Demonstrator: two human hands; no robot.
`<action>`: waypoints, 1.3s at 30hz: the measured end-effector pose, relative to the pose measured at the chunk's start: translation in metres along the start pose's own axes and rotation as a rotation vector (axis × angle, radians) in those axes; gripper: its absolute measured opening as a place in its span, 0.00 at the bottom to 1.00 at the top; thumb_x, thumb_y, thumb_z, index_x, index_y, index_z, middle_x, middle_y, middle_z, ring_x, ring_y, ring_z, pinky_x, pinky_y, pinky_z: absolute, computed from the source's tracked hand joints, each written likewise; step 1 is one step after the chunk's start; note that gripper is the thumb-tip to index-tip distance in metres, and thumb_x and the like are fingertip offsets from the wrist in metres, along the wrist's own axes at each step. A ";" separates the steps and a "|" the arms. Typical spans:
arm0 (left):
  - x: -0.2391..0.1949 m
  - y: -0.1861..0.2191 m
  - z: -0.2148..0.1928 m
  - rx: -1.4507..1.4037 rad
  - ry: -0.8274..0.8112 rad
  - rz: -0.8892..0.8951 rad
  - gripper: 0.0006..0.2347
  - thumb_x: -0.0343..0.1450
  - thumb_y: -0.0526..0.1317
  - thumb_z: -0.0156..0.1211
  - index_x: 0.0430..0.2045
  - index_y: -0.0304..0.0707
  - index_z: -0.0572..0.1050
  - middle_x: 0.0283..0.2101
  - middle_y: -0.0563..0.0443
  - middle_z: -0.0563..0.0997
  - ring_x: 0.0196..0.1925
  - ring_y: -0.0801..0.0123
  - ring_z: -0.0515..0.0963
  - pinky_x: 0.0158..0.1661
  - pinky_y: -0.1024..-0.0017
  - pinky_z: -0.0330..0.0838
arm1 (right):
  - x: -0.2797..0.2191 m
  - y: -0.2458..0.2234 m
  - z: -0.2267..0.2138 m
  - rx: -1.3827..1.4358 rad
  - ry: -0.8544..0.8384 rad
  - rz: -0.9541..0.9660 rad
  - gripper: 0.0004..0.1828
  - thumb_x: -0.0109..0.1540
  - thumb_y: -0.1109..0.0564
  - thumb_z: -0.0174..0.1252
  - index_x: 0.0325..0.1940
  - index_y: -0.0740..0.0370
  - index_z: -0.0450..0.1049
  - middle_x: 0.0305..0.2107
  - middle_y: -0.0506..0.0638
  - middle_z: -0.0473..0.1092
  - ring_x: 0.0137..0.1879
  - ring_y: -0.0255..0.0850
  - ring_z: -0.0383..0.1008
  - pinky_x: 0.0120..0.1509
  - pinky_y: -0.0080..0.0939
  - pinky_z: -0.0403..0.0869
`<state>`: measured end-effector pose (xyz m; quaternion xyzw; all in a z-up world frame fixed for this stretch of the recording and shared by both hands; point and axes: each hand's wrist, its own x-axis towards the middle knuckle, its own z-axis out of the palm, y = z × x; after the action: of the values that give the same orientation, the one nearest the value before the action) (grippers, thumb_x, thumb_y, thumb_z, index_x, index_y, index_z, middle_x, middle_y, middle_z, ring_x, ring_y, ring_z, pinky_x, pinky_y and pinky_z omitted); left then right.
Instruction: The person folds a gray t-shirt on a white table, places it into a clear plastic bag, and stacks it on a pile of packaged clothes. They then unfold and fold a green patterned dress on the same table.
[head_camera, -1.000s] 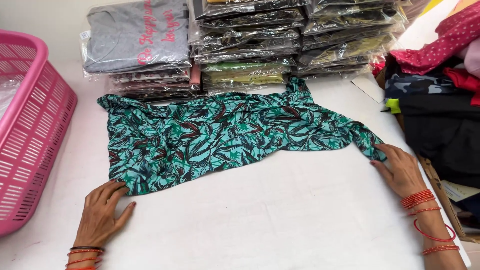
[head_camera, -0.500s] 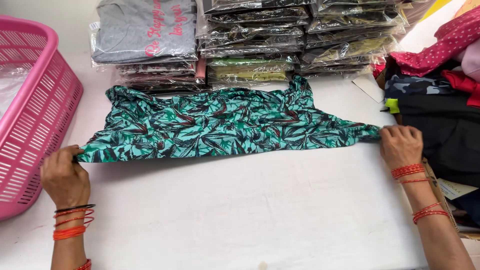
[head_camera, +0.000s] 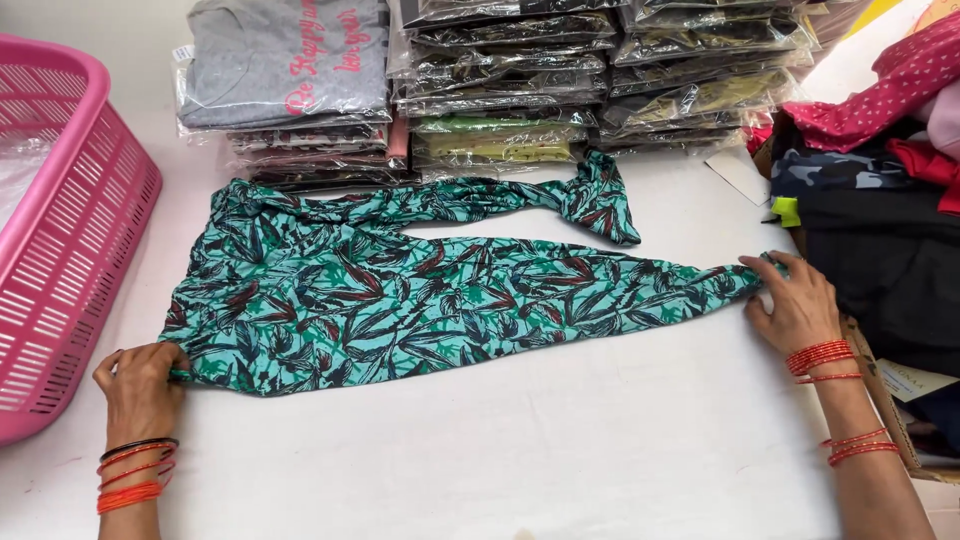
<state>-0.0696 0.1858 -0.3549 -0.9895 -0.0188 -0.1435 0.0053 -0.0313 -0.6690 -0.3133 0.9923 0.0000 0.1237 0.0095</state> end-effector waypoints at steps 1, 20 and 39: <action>0.000 -0.002 0.001 -0.050 0.003 -0.023 0.11 0.62 0.25 0.64 0.34 0.40 0.80 0.42 0.50 0.84 0.56 0.63 0.78 0.70 0.62 0.55 | -0.002 -0.009 -0.006 -0.053 0.097 -0.051 0.36 0.49 0.55 0.65 0.63 0.42 0.73 0.62 0.60 0.65 0.68 0.62 0.60 0.70 0.62 0.60; 0.011 -0.026 0.022 -0.092 0.100 -0.122 0.07 0.74 0.37 0.60 0.43 0.41 0.82 0.29 0.38 0.83 0.37 0.51 0.83 0.55 0.58 0.70 | 0.030 0.018 0.021 -0.266 0.226 -0.099 0.16 0.64 0.60 0.61 0.51 0.41 0.81 0.34 0.42 0.77 0.52 0.37 0.75 0.79 0.50 0.60; -0.056 -0.061 -0.013 -0.347 0.103 0.000 0.11 0.71 0.28 0.60 0.41 0.46 0.84 0.47 0.59 0.84 0.58 0.64 0.82 0.59 0.69 0.75 | -0.046 0.053 -0.017 0.611 0.126 0.192 0.23 0.65 0.76 0.47 0.60 0.65 0.75 0.53 0.55 0.75 0.49 0.47 0.79 0.52 0.43 0.79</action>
<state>-0.1295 0.2448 -0.3576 -0.9668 0.0065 -0.1954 -0.1645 -0.0806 -0.7223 -0.3074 0.9351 -0.0558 0.1796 -0.3004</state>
